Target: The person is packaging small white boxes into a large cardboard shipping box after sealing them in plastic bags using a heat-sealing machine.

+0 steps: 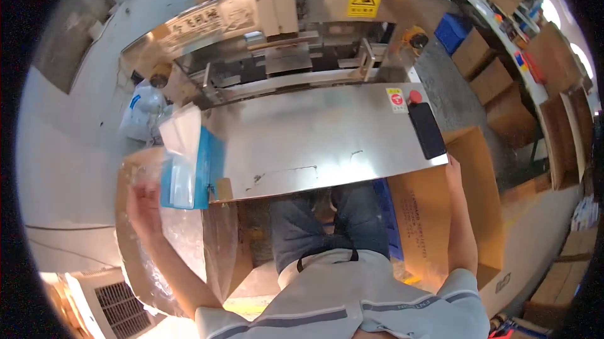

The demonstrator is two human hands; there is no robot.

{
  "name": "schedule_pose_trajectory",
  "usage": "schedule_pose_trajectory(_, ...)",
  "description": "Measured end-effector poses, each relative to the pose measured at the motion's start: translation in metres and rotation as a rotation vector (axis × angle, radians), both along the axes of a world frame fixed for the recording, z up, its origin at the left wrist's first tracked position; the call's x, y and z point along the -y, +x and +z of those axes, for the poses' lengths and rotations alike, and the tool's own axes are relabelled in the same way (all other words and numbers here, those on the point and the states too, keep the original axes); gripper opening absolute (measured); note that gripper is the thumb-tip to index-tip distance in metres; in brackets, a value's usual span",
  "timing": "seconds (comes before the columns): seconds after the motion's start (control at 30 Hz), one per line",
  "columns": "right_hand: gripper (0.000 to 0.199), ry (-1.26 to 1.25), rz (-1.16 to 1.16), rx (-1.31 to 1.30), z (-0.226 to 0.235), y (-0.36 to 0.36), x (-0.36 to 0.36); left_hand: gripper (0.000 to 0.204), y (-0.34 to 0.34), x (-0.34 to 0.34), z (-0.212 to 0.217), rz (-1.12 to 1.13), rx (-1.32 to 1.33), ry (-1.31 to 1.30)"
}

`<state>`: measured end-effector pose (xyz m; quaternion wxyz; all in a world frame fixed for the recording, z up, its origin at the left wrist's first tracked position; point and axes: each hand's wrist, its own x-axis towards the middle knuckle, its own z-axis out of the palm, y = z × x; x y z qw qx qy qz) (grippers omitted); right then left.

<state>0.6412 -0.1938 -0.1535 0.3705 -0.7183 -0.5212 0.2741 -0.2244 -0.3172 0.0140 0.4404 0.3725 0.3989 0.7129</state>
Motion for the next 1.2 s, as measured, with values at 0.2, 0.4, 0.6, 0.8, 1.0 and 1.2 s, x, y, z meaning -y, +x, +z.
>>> schedule_pose_trajectory(0.2,0.044,-0.025,-0.072,-0.021,-0.002,0.015,0.000,0.058,-0.056,0.067,-0.093,0.627,-1.443,-0.549)
schedule_pose_trajectory(0.4,0.042,0.023,-0.017,0.094,0.000,0.002,-0.001,0.066,-0.037,-0.010,-0.066,0.486,-0.934,-0.581)
schedule_pose_trajectory(0.6,0.039,0.024,-0.047,0.190,-0.022,0.025,-0.005,0.057,0.015,-0.123,-0.037,0.355,-1.318,-0.407)
schedule_pose_trajectory(0.8,0.039,0.083,-0.051,0.162,0.007,-0.007,0.006,0.036,0.026,-0.138,-0.036,0.577,-1.135,-0.384)
schedule_pose_trajectory(1.0,0.030,0.152,-0.140,0.096,0.011,-0.017,0.007,0.029,0.041,-0.119,-0.020,0.709,-1.105,-0.164)
schedule_pose_trajectory(1.2,0.028,0.606,-0.376,-0.080,0.056,-0.041,0.024,0.017,0.175,-0.077,0.069,0.448,-0.983,-0.123)
